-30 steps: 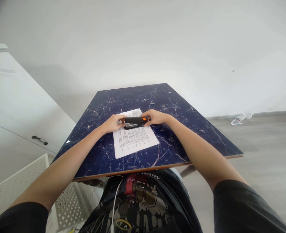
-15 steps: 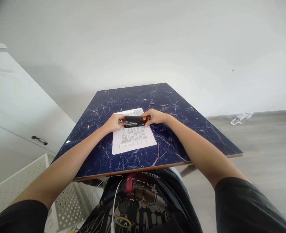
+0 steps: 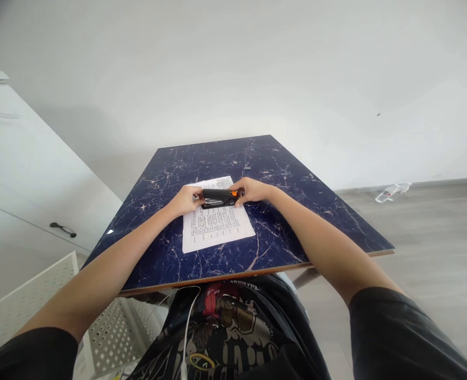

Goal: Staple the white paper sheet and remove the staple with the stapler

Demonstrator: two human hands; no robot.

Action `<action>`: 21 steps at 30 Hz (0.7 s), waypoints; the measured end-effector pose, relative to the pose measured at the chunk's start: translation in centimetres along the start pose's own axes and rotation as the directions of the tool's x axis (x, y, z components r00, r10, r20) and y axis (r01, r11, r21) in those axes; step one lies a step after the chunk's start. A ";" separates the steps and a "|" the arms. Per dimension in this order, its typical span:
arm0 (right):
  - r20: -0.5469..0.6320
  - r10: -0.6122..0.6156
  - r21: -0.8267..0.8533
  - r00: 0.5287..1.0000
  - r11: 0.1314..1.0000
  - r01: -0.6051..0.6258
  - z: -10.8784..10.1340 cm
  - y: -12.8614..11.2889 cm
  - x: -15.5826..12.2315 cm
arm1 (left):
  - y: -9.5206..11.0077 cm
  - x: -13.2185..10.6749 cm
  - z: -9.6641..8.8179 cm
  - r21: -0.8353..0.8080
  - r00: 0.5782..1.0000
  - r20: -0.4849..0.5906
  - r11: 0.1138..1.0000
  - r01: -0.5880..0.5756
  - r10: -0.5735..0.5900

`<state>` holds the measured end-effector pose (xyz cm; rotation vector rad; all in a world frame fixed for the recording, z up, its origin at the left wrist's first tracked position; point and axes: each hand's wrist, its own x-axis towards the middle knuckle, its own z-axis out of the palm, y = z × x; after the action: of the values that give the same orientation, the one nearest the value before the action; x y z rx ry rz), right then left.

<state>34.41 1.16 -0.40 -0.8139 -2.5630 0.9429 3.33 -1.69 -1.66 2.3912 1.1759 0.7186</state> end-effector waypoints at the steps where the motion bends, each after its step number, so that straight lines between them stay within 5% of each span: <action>1: 0.002 -0.013 -0.025 1.000 1.000 0.013 0.0 -0.3 0.1 | 0.0 0.0 -0.1 -0.007 1.000 0.011 1.000 -0.004 0.004; 4: -0.040 -0.079 -0.097 0.996 0.992 0.075 0.7 -1.6 0.8 | -0.2 0.2 -0.7 -0.033 0.999 0.034 0.999 -0.030 0.031; 7: -0.170 -0.110 -0.133 0.979 0.987 0.088 2.3 -3.3 2.1 | -0.7 0.2 -1.3 0.007 0.995 -0.098 1.000 0.005 -0.004; 10: -0.252 -0.108 -0.187 0.962 0.981 0.062 3.8 -4.6 3.1 | -1.6 0.2 -1.4 0.201 0.975 -0.213 0.973 0.111 -0.067; 12: -0.258 -0.097 -0.204 0.961 0.978 0.044 4.0 -5.1 3.4 | -2.4 0.3 -1.4 0.332 0.980 -0.155 0.928 0.171 -0.125; 16: -0.231 0.045 -0.107 0.972 0.992 -0.071 1.7 -5.6 1.9 | -3.9 0.4 -2.0 0.385 0.980 0.021 0.906 0.176 -0.199; 21: -0.082 0.200 -0.003 0.976 0.980 -0.201 -3.4 -4.5 -2.4 | -4.2 -0.4 -4.4 0.209 0.988 0.116 0.975 0.072 -0.098</action>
<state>36.02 -1.45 4.96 -1.1082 -2.4533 0.9312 -2.06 0.89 -0.46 2.4917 1.3470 0.4307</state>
